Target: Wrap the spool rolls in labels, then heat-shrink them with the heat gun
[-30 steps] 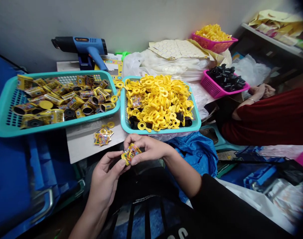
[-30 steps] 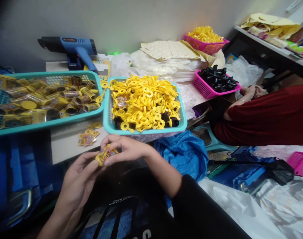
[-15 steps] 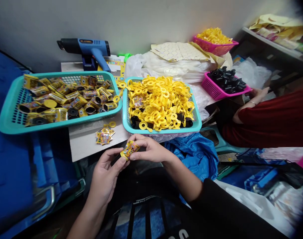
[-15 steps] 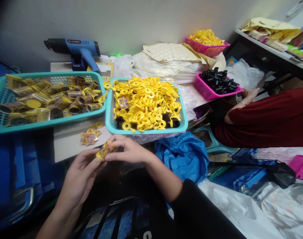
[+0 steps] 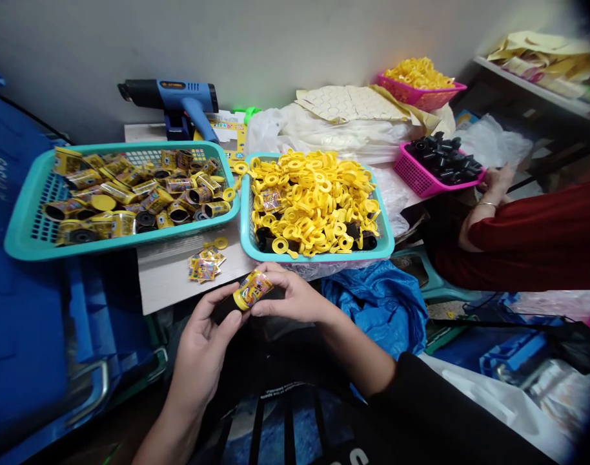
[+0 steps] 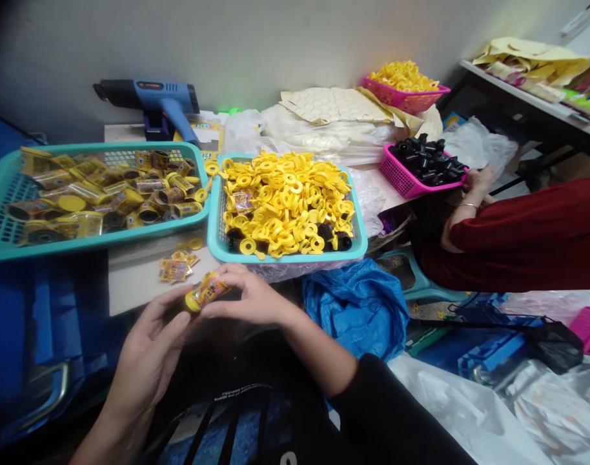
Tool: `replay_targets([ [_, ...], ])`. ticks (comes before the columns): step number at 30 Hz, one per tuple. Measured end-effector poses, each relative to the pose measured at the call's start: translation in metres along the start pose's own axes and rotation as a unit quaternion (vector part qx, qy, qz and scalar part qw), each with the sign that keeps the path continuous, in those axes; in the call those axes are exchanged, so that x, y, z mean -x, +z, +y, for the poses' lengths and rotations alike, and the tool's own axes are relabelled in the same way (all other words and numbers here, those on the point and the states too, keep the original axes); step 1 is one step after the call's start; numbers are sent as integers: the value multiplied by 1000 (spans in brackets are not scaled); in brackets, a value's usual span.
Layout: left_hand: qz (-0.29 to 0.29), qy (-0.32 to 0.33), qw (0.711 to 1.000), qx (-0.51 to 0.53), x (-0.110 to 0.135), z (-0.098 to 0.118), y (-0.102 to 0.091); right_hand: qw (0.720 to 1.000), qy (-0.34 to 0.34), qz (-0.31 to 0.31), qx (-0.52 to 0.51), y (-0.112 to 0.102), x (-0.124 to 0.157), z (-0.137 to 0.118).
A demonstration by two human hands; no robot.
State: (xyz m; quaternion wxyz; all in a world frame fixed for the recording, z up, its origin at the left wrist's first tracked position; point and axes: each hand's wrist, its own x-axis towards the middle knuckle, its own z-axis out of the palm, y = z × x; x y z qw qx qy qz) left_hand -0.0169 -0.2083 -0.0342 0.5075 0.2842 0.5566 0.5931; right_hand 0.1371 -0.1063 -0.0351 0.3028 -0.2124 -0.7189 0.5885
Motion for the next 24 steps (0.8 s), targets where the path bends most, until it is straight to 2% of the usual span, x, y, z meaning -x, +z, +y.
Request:
replay_targets([
  [7,-3,24,1000,-10,3,-2,0,999,6,30,-16,2,2,2],
  [15,12,79,990,-120,2,-7,-2,1000,13,10,-16,-1,4,0],
  [20,18,98,986,-135,1,-6,2,999,26,9,-29,-1,5,3],
  [24,15,111,982,-153,2,-7,4,998,16,-18,-61,-3,5,5],
])
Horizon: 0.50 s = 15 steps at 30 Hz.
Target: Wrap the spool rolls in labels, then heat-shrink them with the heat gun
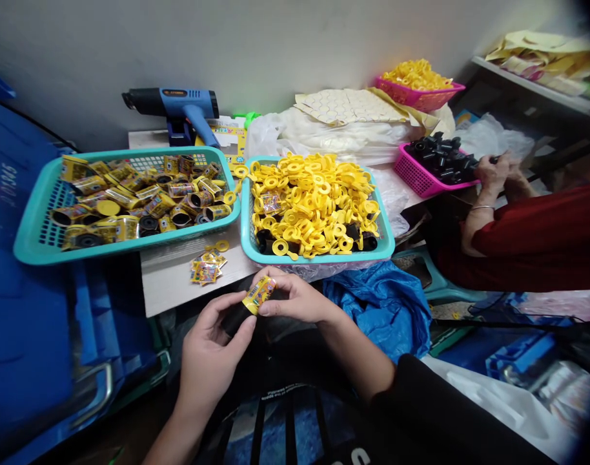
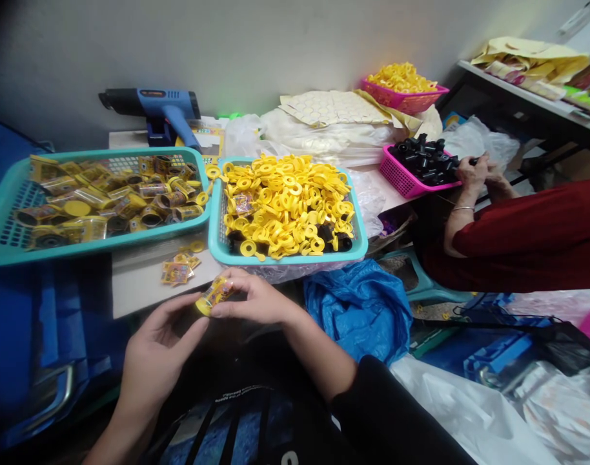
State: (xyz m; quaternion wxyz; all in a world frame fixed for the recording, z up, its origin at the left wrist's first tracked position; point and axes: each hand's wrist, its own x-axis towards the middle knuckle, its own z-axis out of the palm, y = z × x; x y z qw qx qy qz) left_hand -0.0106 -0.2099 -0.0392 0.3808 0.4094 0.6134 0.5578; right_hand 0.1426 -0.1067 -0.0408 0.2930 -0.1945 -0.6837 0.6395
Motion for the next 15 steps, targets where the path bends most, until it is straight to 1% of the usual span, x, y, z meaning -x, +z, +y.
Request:
replay_targets([
  [4,8,20,1000,-5,3,1,2,1000,-25,-15,-1,-6,-1,-1],
  [8,10,56,997,-42,4,4,2,999,-31,-33,-29,-10,-4,1],
  [10,9,66,996,-51,3,3,2,998,-36,-30,-34,-10,-5,5],
  [12,6,59,997,-44,2,1,1,999,-37,-17,-29,-8,-5,9],
  [15,9,42,999,-29,0,-4,0,999,-23,-8,-47,-6,-4,13],
])
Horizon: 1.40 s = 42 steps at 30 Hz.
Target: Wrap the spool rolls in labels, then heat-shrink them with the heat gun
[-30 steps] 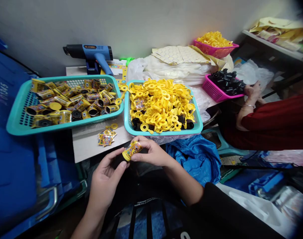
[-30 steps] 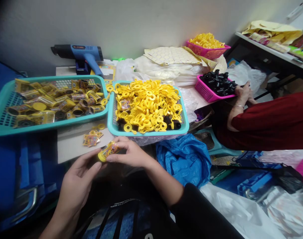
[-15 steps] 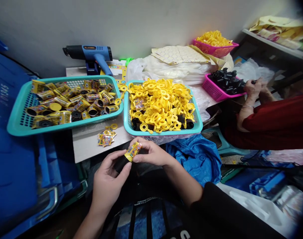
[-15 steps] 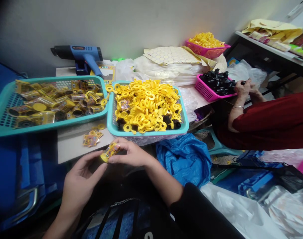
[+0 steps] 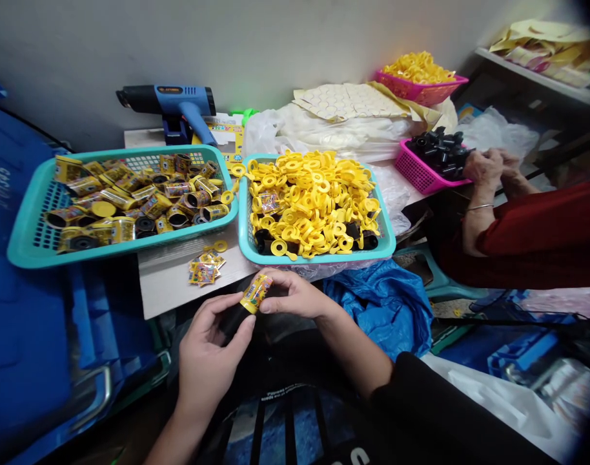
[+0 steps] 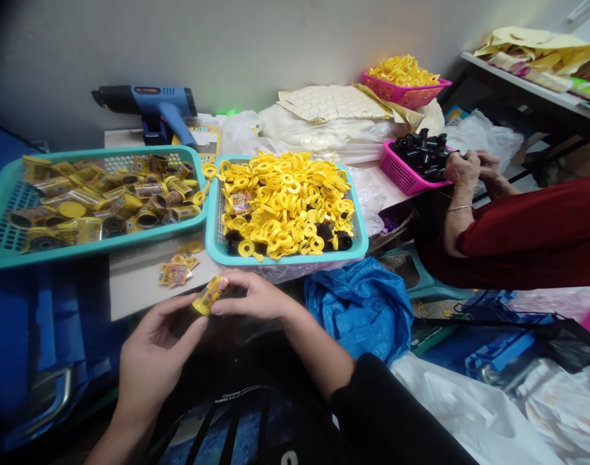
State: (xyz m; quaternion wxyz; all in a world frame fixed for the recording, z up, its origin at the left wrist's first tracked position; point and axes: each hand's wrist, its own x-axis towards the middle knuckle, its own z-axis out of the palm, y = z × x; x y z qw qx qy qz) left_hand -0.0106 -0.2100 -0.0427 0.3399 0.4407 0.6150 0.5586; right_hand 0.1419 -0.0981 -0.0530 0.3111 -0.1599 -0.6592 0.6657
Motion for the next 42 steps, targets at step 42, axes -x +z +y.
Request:
replay_targets([
  [42,-30,-262,934,239,-11,4,0,983,-15,-111,144,-10,-8,-12],
])
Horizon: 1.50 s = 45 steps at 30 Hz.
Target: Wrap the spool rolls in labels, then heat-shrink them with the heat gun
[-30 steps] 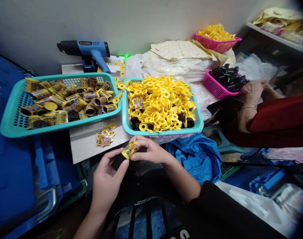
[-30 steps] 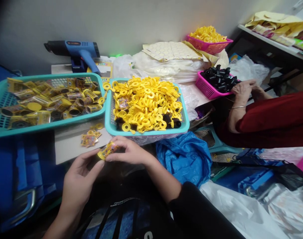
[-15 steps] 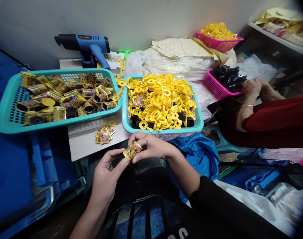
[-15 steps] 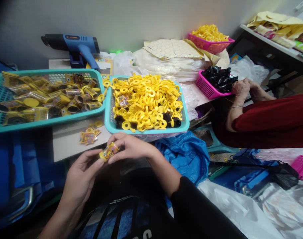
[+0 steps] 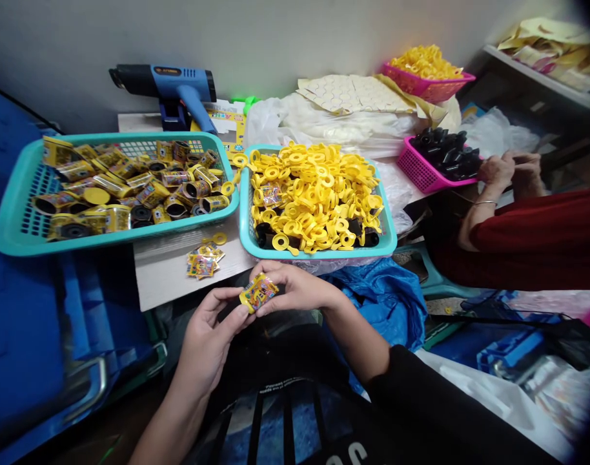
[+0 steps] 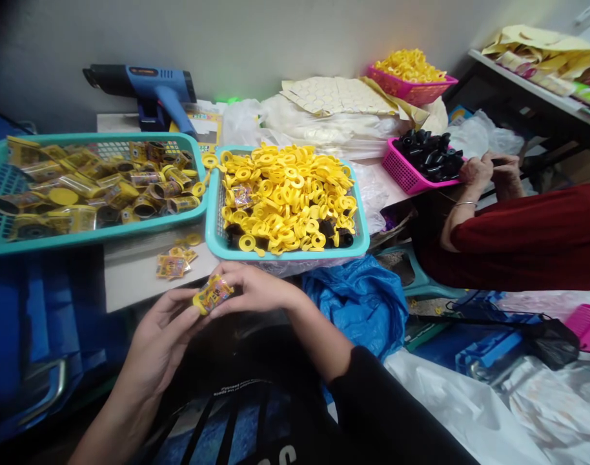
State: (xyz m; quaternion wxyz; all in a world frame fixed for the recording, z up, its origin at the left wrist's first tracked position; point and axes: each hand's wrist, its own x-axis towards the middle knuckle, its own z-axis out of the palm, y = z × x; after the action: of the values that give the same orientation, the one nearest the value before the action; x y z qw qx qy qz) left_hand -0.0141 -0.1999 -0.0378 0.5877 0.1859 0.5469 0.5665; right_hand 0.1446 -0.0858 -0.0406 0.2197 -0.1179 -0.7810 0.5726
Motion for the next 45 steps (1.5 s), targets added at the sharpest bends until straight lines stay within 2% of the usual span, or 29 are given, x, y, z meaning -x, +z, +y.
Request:
replay_targets([
  [5,26,23,999,-28,-1,-3,-3,998,2,38,43,11,-2,1],
  [10,14,-9,1000,7,-3,4,-6,995,15,64,69,5,-3,-23],
  [11,15,-17,999,26,-3,7,-7,993,15,84,80,-1,-5,-30],
  [13,16,-27,998,55,-6,11,-9,977,23,164,130,-15,-11,-44],
  [15,11,-32,997,69,-7,13,-10,941,48,263,207,-33,-22,-55],
  [17,7,-29,997,77,-8,13,-9,891,87,326,304,-53,-37,-59],
  [20,15,-14,996,85,-5,13,-6,802,155,324,478,-79,-57,-55],
  [22,23,2,996,85,-2,14,-5,743,184,323,556,-90,-65,-48],
  [24,25,16,997,70,-1,15,-6,706,201,356,578,-97,-67,-42],
  [26,20,30,999,38,-3,14,-8,676,203,416,573,-99,-65,-40],
  [28,15,66,998,-3,-7,11,-10,648,176,484,561,-90,-60,-43],
  [29,15,94,995,-24,-9,9,-9,646,150,511,547,-81,-57,-46],
  [30,18,126,991,-44,-10,7,-9,663,121,523,522,-69,-53,-49],
  [31,26,157,985,-63,-11,5,-8,700,95,516,485,-53,-48,-53],
  [32,33,186,978,-82,-11,4,-8,758,80,485,429,-36,-43,-57],
  [33,34,215,971,-103,-11,3,-8,836,95,410,352,-16,-38,-59],
  [34,32,243,962,-125,-10,3,-9,906,134,303,265,2,-33,-60],
  [35,21,266,952,-150,-9,4,-11,946,165,207,185,20,-28,-58],
  [37,-21,295,933,-206,-10,7,-19,970,173,161,56,45,-20,-50],
  [39,-45,308,914,-261,-16,12,-31,959,195,198,-54,56,-15,-38],
  [40,-22,317,903,-289,-22,15,-38,945,217,224,-95,57,-13,-31],
  [42,98,321,869,-363,-41,19,-50,922,256,261,-125,54,-10,-20],
  [43,176,297,843,-412,-52,20,-56,919,261,273,-116,52,-8,-16],
  [44,226,251,817,-468,-63,21,-60,921,255,277,-98,50,-7,-14],
  [45,248,200,797,-513,-73,21,-64,927,241,276,-78,49,-5,-12],
])
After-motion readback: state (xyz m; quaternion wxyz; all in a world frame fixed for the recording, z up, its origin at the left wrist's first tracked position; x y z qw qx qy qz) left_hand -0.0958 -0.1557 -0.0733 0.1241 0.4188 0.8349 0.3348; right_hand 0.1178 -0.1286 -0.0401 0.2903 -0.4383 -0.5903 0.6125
